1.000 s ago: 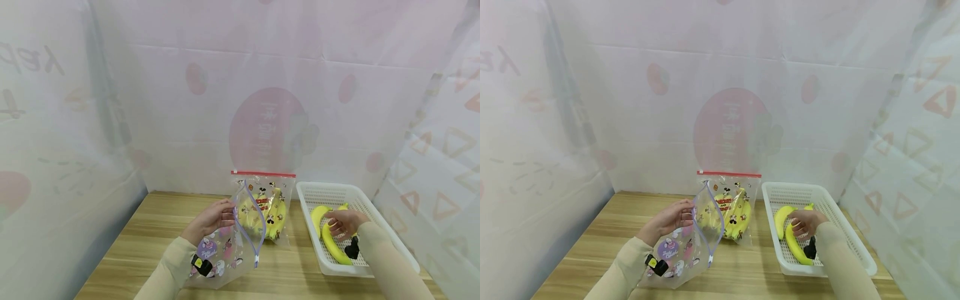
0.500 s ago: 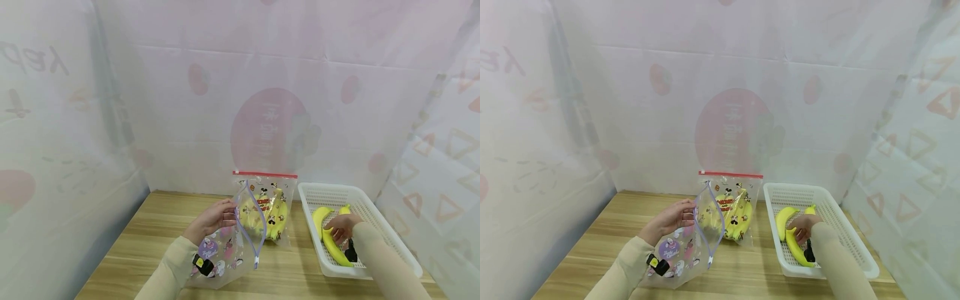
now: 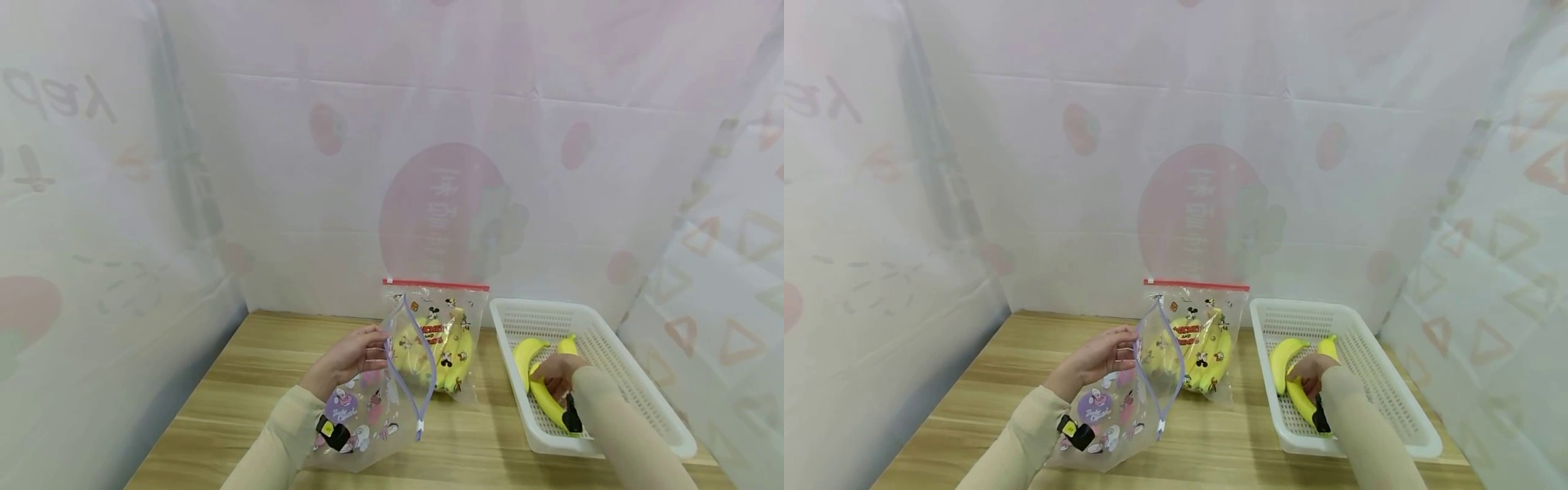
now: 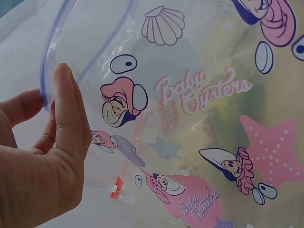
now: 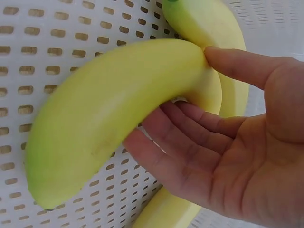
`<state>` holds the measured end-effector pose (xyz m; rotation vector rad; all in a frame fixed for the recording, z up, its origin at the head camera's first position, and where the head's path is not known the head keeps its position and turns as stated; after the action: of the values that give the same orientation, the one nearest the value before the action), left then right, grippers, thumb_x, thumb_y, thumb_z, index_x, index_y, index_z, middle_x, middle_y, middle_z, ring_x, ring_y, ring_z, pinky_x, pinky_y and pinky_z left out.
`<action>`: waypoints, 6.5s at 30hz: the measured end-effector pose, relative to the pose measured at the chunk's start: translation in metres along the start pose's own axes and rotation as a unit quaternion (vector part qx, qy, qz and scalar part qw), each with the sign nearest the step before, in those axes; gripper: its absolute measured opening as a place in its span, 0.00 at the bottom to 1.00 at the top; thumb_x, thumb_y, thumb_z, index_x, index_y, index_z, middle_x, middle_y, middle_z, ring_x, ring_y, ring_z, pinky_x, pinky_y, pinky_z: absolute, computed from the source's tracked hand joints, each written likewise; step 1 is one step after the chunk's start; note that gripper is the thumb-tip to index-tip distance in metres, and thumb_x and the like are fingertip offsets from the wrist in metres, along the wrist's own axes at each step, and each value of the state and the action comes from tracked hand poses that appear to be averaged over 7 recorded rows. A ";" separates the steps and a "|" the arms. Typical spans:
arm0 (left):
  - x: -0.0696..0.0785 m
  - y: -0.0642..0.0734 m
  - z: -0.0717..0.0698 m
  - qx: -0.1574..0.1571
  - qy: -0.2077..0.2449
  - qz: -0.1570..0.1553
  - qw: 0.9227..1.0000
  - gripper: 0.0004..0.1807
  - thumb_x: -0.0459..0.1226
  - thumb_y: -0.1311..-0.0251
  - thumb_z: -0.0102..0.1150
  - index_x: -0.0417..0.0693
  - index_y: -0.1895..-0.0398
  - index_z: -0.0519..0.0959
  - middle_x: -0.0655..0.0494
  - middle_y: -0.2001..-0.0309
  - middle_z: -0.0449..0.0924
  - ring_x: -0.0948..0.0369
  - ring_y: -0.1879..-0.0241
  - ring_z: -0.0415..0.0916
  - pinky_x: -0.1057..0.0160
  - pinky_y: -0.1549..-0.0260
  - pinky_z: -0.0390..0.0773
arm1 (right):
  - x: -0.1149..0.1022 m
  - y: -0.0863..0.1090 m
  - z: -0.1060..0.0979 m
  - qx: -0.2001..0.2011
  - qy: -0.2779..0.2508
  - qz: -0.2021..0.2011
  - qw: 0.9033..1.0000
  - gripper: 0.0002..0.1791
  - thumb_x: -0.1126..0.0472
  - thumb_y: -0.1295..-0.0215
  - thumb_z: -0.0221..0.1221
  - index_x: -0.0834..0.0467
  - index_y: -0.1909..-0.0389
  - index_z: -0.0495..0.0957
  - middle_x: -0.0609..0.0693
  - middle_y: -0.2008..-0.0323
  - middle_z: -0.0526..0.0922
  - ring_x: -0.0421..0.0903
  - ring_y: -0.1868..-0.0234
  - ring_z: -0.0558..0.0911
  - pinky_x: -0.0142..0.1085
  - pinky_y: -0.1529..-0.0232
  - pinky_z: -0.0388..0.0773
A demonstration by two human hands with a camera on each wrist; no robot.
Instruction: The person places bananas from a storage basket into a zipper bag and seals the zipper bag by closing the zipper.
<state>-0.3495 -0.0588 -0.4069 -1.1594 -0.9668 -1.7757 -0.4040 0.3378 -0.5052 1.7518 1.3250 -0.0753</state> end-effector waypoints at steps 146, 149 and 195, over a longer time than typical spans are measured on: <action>0.011 -0.007 0.020 -0.010 0.009 0.016 1.000 0.08 0.35 0.29 0.42 0.38 0.60 0.68 0.50 0.67 0.75 0.62 0.73 0.78 0.67 0.70 0.81 | -0.218 0.139 0.069 0.015 -0.249 -0.416 0.875 0.16 0.64 0.32 0.54 0.65 0.47 0.66 0.63 0.55 0.74 0.54 0.55 0.80 0.48 0.54 0.78; 0.013 -0.008 0.021 -0.011 0.013 0.021 1.000 0.08 0.35 0.29 0.41 0.38 0.61 0.68 0.51 0.68 0.75 0.62 0.73 0.78 0.67 0.69 0.81 | -0.219 0.144 0.070 0.047 -0.188 -0.436 0.879 0.17 0.61 0.33 0.57 0.61 0.47 0.69 0.59 0.58 0.76 0.50 0.60 0.80 0.48 0.57 0.79; 0.020 -0.018 0.023 0.010 -0.035 0.019 0.999 0.08 0.36 0.29 0.45 0.41 0.65 0.69 0.50 0.68 0.73 0.61 0.72 0.77 0.61 0.65 0.81 | -0.237 0.188 0.097 0.112 0.198 -0.515 0.827 0.14 0.58 0.46 0.68 0.56 0.58 0.83 0.42 0.67 0.80 0.37 0.75 0.71 0.30 0.77 0.71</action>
<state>-0.3636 -0.0357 -0.3841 -1.2267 -0.9945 -1.7023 -0.3123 0.0961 -0.3209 1.0422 2.5401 -0.5068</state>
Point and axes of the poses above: each hand's wrist, its own y-axis away from the middle knuckle, its own z-axis out of the palm, x = y × z, the point moved 10 cm from there along -y, towards the middle knuckle
